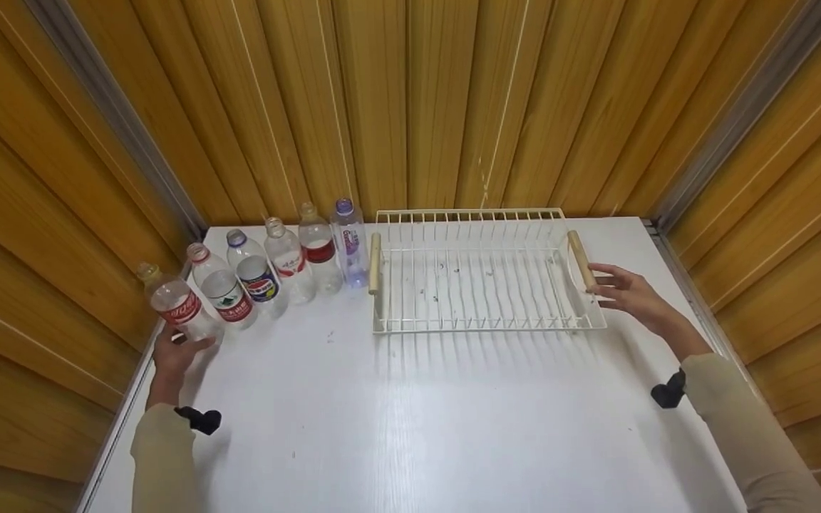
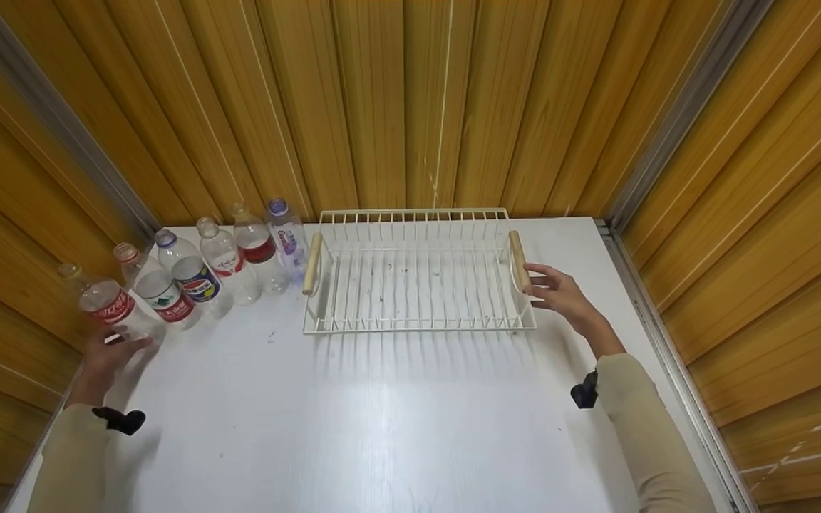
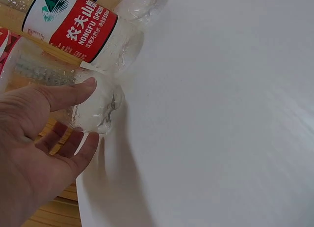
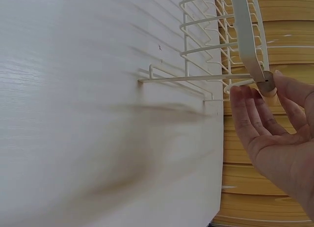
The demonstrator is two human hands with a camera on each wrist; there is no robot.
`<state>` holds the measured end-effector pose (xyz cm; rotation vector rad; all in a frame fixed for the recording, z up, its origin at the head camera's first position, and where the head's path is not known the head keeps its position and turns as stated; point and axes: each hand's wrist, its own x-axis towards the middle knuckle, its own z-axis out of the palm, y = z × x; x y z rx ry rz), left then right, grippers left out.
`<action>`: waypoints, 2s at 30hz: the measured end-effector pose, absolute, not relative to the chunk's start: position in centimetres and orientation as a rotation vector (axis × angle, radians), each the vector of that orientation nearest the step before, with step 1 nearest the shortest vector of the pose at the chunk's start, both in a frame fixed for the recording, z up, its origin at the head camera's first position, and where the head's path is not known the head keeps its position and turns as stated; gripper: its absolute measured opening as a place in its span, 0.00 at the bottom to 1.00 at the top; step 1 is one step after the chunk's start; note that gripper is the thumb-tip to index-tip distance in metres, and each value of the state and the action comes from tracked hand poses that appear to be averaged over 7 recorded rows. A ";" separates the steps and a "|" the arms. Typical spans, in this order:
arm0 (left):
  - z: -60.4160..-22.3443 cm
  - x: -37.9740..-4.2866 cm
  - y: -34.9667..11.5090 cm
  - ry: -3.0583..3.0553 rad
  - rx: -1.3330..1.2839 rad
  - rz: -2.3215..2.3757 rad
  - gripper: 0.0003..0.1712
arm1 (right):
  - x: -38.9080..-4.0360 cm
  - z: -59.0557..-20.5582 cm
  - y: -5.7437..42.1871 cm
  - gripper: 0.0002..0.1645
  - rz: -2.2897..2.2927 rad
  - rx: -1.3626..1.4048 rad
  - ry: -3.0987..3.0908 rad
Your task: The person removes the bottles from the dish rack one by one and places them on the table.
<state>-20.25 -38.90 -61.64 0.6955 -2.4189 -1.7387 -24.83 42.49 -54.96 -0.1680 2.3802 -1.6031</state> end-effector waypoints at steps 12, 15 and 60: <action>-62.3 -21.0 -39.5 -2.389 0.768 -1.779 0.44 | -24.6 -55.3 42.6 0.41 -1.602 -0.157 2.374; -62.2 -21.1 -39.5 -2.378 0.776 -1.798 0.44 | -24.7 -55.3 42.5 0.41 -1.604 -0.153 2.383; -49.6 -18.4 -28.1 -2.773 -0.542 -1.464 0.33 | -24.1 -49.9 40.5 0.51 -1.324 -0.179 2.418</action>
